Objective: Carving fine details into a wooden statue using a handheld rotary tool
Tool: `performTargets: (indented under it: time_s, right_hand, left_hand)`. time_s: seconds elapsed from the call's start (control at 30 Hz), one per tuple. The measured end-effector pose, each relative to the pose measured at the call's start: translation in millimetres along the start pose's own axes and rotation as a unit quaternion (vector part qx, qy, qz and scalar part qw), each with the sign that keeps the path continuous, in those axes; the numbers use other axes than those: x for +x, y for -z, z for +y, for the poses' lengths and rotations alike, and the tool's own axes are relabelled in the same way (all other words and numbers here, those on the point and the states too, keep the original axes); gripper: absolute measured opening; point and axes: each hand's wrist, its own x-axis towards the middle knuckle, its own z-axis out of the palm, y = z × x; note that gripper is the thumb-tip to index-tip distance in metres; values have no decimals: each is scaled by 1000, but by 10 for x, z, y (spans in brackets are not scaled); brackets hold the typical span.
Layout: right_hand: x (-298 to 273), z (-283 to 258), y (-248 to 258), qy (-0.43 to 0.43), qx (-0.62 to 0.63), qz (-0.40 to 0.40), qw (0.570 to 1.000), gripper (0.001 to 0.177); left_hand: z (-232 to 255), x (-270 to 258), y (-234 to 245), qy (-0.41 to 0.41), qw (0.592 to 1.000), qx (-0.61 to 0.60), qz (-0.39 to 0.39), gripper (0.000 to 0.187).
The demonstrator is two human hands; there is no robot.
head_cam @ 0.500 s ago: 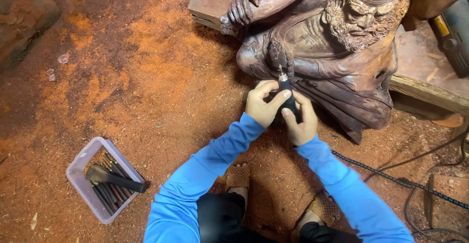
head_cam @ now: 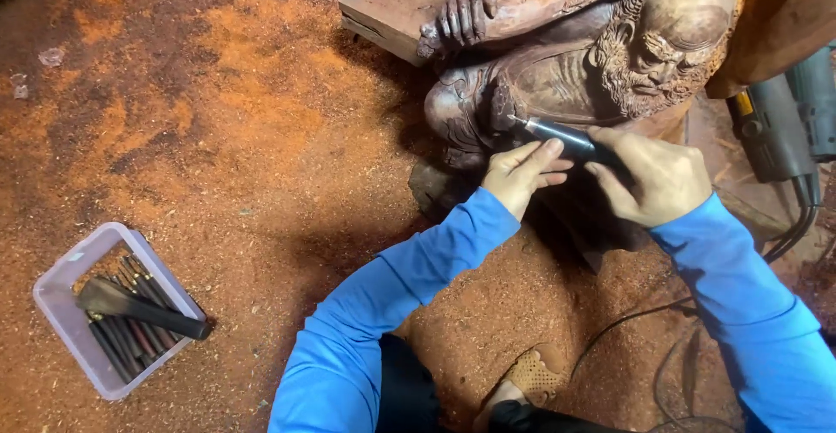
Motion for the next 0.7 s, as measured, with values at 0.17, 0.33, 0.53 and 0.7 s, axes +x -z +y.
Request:
performTargets:
  time_s: [0.17,0.33,0.53,0.7]
  right_hand:
    - [106,87,-4,8,-40,-30,999,30]
    - [138,102,-6,22,-53,-33,998,32]
    - [154,106,-23,19,-52,-38,998,32]
    - [167,81,-22,18,-49,-35,998,33]
  left_hand:
    - [-120,126,88,-10,999,-44,6,31]
    - [-109,130,108,-17,997,-70,-13,30]
    - [-131,155,145,-18,997,-78,-17,28]
    - [-106,145,147,-20,996,-78,-26,28]
